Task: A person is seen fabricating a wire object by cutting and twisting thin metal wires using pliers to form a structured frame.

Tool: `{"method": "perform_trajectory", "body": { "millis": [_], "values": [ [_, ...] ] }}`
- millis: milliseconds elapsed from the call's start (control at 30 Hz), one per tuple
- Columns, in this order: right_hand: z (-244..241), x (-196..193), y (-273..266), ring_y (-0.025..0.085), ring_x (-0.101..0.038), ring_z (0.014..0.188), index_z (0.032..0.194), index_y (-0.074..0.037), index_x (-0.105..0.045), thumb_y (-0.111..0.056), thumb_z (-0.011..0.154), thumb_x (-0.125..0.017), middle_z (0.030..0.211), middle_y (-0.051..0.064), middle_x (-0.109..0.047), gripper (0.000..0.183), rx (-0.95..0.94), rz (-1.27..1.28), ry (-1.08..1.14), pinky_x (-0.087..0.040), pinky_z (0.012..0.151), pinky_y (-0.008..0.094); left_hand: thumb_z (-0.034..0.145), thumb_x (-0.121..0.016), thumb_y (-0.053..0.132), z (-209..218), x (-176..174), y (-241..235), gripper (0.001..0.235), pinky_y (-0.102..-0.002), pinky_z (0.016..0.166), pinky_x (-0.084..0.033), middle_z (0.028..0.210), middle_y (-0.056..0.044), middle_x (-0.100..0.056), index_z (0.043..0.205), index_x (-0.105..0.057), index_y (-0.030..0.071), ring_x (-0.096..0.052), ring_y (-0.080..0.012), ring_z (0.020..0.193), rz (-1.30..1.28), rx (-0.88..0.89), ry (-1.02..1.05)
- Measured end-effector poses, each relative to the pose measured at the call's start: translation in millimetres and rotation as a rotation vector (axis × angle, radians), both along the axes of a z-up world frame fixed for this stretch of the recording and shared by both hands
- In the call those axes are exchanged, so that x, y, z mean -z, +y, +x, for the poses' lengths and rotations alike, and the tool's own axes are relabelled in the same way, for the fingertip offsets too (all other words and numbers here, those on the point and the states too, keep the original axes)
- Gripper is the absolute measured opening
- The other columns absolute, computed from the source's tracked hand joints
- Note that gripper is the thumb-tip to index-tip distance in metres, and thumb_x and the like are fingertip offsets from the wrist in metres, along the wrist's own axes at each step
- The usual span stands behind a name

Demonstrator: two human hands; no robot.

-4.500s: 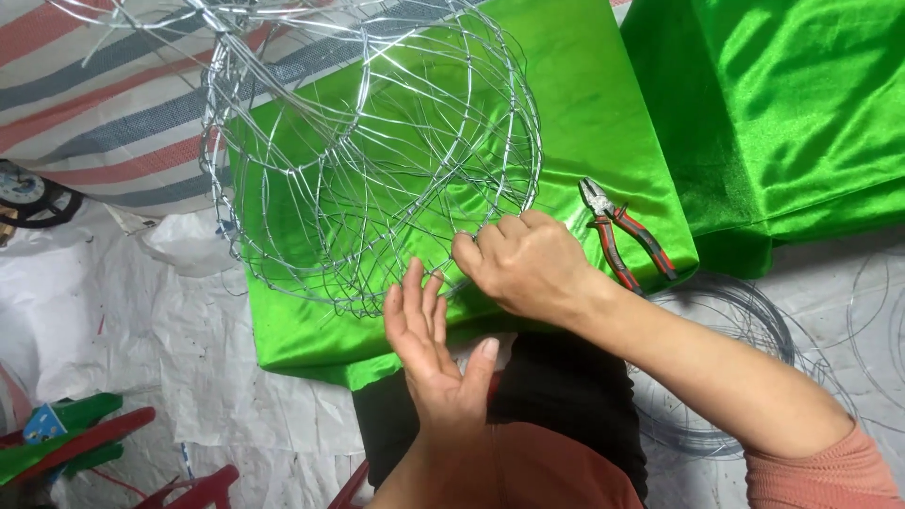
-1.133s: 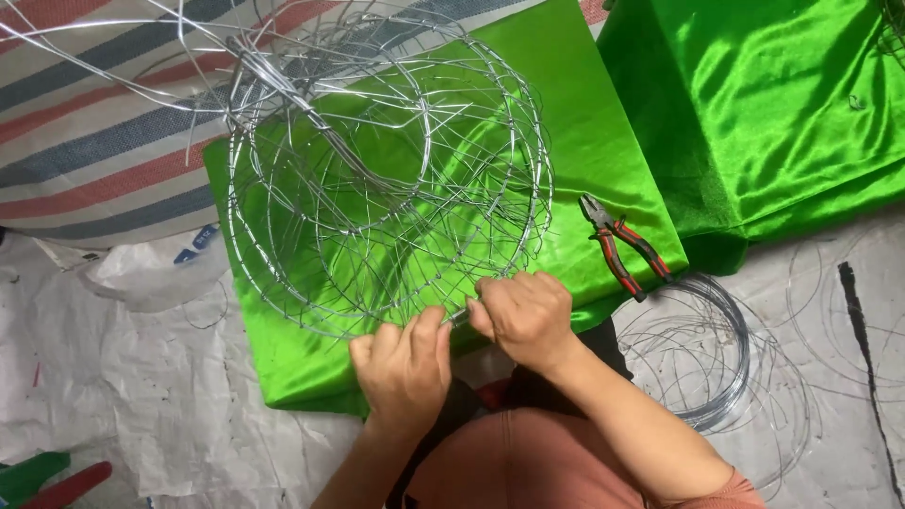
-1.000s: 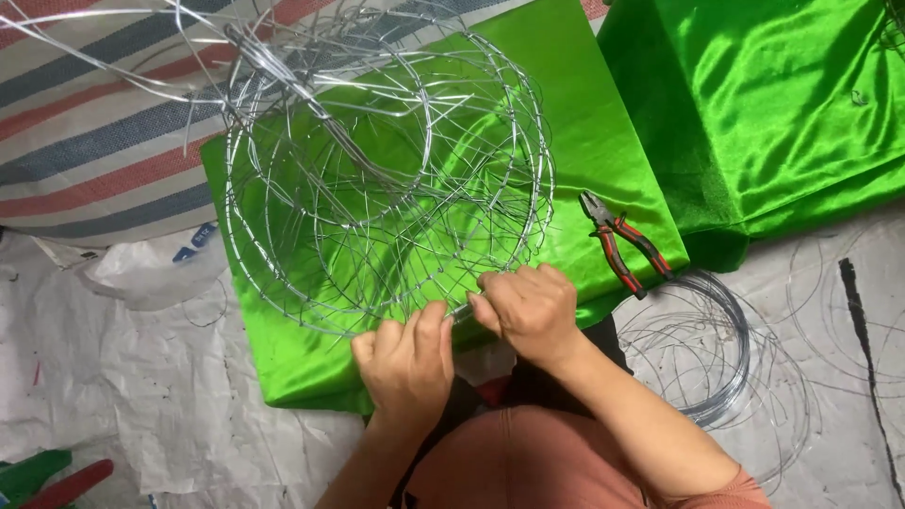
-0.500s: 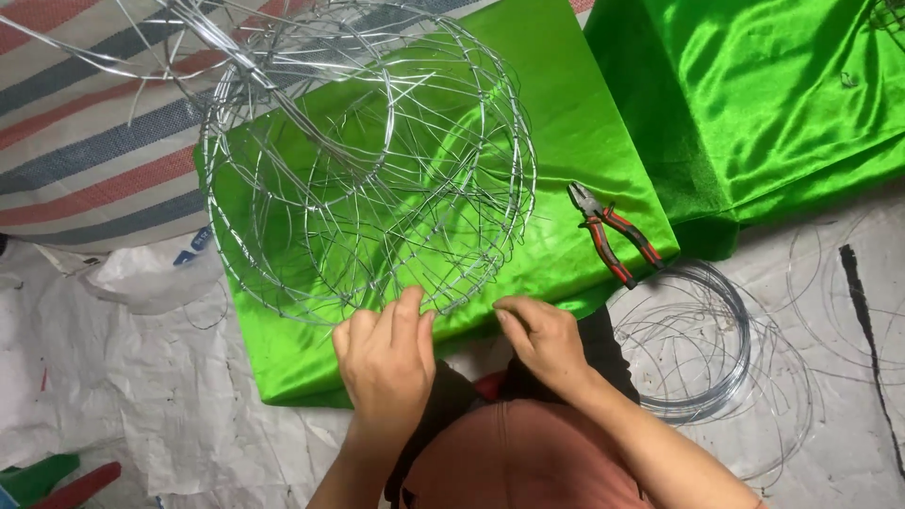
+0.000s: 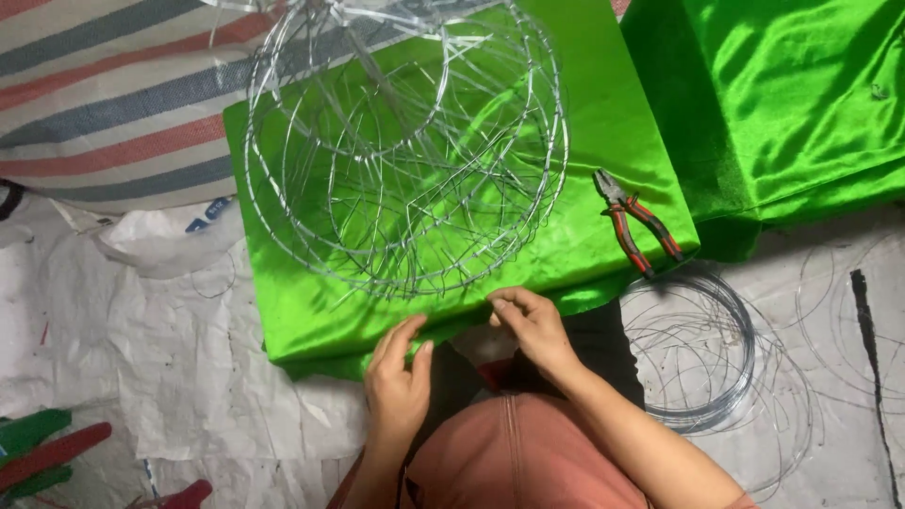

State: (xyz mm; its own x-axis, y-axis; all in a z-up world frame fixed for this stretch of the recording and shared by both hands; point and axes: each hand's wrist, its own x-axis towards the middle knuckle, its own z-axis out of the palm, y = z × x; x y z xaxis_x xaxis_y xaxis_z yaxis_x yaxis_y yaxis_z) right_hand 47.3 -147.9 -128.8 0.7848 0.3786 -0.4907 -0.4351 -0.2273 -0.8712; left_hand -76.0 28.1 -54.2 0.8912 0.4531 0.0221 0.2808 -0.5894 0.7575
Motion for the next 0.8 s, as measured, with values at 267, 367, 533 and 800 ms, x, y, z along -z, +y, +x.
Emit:
{"method": "perform_trajectory", "body": {
  "millis": [267,367,533,800],
  "values": [
    [-16.3,-20.8,44.2,0.023,-0.068,0.099,0.154,0.004,-0.037,-0.01,0.103,-0.048,0.136,0.023,-0.06,0.055,0.372,0.383,0.542,-0.058,0.093,0.038,0.092,-0.061,-0.005,11.6,91.8,-15.0,0.071,-0.052,0.105,-0.051,0.153,-0.033,-0.043,0.157,-0.034,0.001,-0.059,-0.0465,0.123,-0.675,-0.196,-0.06],
    [-9.9,-2.7,45.8,0.03,-0.066,0.115,0.157,-0.002,-0.035,-0.014,0.106,-0.046,0.144,0.024,-0.055,0.053,0.47,0.461,0.574,-0.054,0.104,0.042,0.092,-0.062,-0.004,15.8,102.6,-18.9,0.068,-0.047,0.101,-0.055,0.152,-0.027,-0.048,0.156,-0.039,0.005,-0.064,-0.0394,0.117,-0.654,-0.213,-0.1],
    [2.1,37.5,44.6,0.046,-0.064,0.121,0.142,-0.004,-0.05,-0.019,0.106,-0.053,0.138,0.031,-0.055,0.039,0.517,0.541,0.646,-0.053,0.104,0.056,0.092,-0.063,-0.005,23.1,110.0,-18.3,0.062,-0.042,0.092,-0.061,0.147,-0.023,-0.054,0.151,-0.051,0.008,-0.07,-0.032,0.106,-0.623,-0.212,-0.154],
    [12.7,35.0,67.5,0.038,-0.073,0.101,0.112,-0.009,-0.051,-0.012,0.105,-0.058,0.111,0.013,-0.066,0.01,0.483,0.511,0.388,-0.062,0.092,0.056,0.088,-0.068,-0.003,45.3,88.1,-32.0,0.051,-0.037,0.084,-0.062,0.143,-0.023,-0.06,0.138,-0.064,0.005,-0.069,-0.0354,0.114,-0.373,-0.193,-0.24]
  ]
}}
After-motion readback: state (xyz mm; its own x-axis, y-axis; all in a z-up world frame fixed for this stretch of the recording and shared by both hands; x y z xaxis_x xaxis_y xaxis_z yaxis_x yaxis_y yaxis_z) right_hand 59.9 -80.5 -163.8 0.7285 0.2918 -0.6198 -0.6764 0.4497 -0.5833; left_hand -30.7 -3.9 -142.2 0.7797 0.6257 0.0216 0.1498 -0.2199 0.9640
